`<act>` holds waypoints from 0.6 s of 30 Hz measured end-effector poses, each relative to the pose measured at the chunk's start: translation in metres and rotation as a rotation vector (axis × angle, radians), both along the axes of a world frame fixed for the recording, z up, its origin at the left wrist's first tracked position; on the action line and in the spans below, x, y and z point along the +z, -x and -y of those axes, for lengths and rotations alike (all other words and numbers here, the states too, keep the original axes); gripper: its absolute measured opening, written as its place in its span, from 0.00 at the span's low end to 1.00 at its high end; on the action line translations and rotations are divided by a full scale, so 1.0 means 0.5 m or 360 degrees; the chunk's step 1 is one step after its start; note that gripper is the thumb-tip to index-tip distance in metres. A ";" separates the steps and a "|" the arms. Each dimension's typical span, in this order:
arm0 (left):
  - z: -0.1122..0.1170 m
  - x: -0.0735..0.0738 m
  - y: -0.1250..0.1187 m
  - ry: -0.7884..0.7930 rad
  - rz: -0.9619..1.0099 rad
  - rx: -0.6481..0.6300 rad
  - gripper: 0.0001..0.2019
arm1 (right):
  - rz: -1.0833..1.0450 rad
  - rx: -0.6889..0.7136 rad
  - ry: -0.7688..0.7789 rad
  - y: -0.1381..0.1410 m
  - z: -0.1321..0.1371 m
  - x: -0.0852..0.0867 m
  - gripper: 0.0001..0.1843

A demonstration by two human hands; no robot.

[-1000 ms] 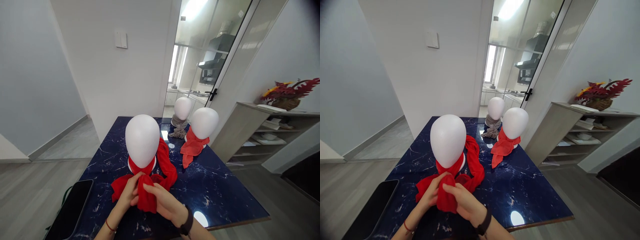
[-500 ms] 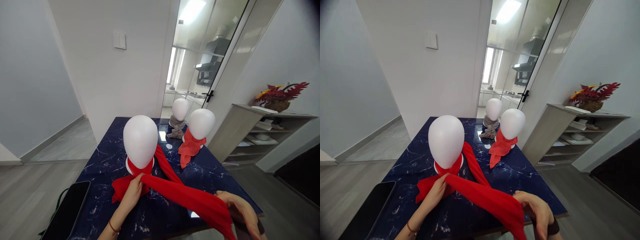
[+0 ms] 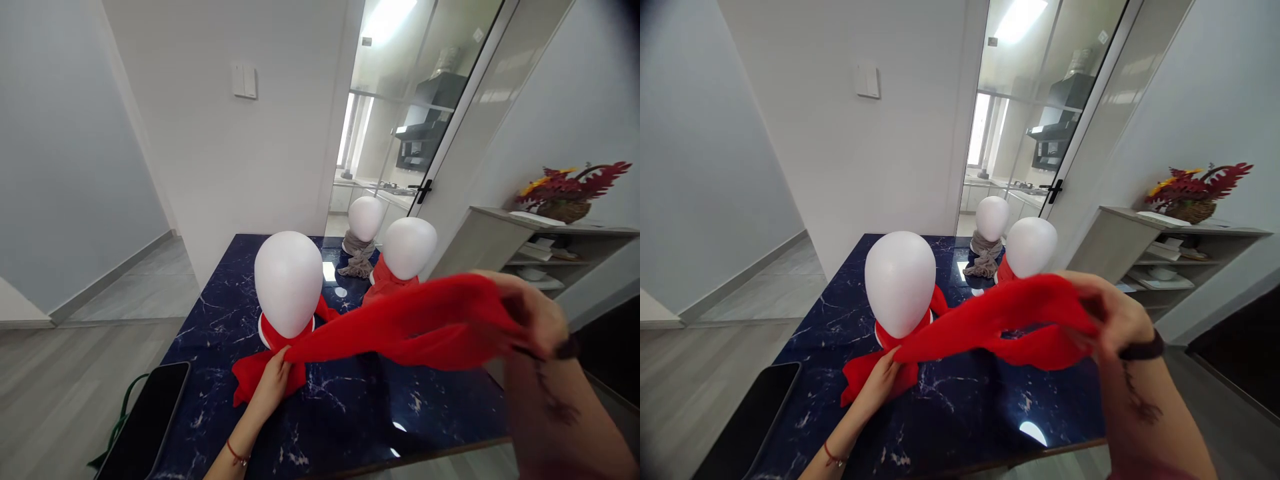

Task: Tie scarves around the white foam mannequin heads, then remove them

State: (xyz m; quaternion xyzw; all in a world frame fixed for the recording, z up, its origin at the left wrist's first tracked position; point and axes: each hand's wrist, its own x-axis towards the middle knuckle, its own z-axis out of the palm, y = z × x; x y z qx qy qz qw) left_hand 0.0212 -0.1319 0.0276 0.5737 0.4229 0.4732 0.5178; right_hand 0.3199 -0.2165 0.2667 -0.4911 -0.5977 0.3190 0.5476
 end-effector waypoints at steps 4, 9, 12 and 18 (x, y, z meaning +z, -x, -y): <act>0.001 -0.002 0.000 0.0025 0.0025 0.0019 0.18 | 0.0781 0.0853 -0.0326 0.115 -0.184 0.098 0.18; 0.003 0.001 -0.001 0.0206 0.0003 0.0047 0.19 | 0.1228 0.1034 -0.0850 0.307 -0.356 0.157 0.18; 0.009 0.014 -0.006 0.0374 0.0104 0.0078 0.21 | 0.1473 0.0921 -0.0853 0.395 -0.465 0.149 0.12; 0.015 0.017 -0.009 0.0646 0.0277 0.0102 0.25 | 0.1634 0.0863 -0.0084 0.431 -0.633 0.068 0.13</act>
